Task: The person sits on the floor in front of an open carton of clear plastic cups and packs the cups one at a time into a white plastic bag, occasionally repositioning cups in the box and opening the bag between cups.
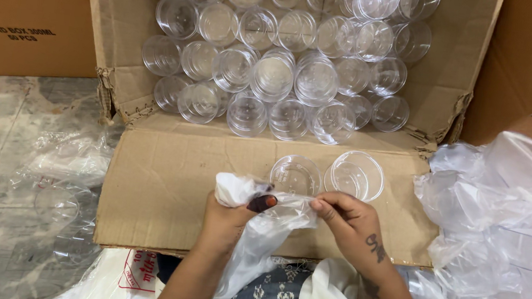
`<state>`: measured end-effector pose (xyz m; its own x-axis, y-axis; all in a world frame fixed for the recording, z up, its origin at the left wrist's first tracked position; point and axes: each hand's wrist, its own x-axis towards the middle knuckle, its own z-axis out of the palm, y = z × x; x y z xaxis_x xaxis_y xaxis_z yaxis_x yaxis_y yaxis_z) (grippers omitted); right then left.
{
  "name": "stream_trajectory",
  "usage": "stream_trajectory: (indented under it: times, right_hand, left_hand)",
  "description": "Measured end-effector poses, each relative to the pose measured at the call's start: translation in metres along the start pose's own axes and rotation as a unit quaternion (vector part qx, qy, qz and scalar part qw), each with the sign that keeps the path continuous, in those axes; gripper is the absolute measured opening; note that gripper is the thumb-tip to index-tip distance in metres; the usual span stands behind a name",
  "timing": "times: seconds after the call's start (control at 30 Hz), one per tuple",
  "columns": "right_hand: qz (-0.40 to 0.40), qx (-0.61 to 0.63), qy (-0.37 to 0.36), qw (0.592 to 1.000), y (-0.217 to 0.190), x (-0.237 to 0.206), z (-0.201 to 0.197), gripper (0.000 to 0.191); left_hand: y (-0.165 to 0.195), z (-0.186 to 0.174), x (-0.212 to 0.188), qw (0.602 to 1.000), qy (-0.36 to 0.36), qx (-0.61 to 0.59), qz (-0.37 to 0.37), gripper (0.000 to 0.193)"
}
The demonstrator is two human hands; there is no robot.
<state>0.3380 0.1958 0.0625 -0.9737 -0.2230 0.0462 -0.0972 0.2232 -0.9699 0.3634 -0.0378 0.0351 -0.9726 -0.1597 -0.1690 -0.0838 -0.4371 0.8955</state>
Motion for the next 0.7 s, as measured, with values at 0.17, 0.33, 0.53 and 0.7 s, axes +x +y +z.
stream_trajectory:
  times: [0.17,0.33,0.53,0.7]
  right_hand:
    - [0.037,0.105,-0.014,0.994,-0.024,-0.003,0.015,0.032]
    - [0.0,-0.053,-0.021,0.998,-0.028,-0.008,0.035,0.028]
    - [-0.06,-0.07,-0.064,0.994,-0.021,-0.01,0.033,0.021]
    - [-0.032,-0.057,-0.057,0.996,-0.027,-0.009,0.026,0.032]
  left_hand:
    - [-0.013,0.007,0.002,0.999,-0.001,0.043,-0.006,0.03]
    - [-0.022,0.007,0.001,0.991,0.003,0.112,0.068,0.017]
    - [-0.017,0.006,0.002,0.999,0.032,-0.014,0.042,0.027]
    - [-0.018,0.007,-0.003,0.999,0.016,0.045,0.023,0.016]
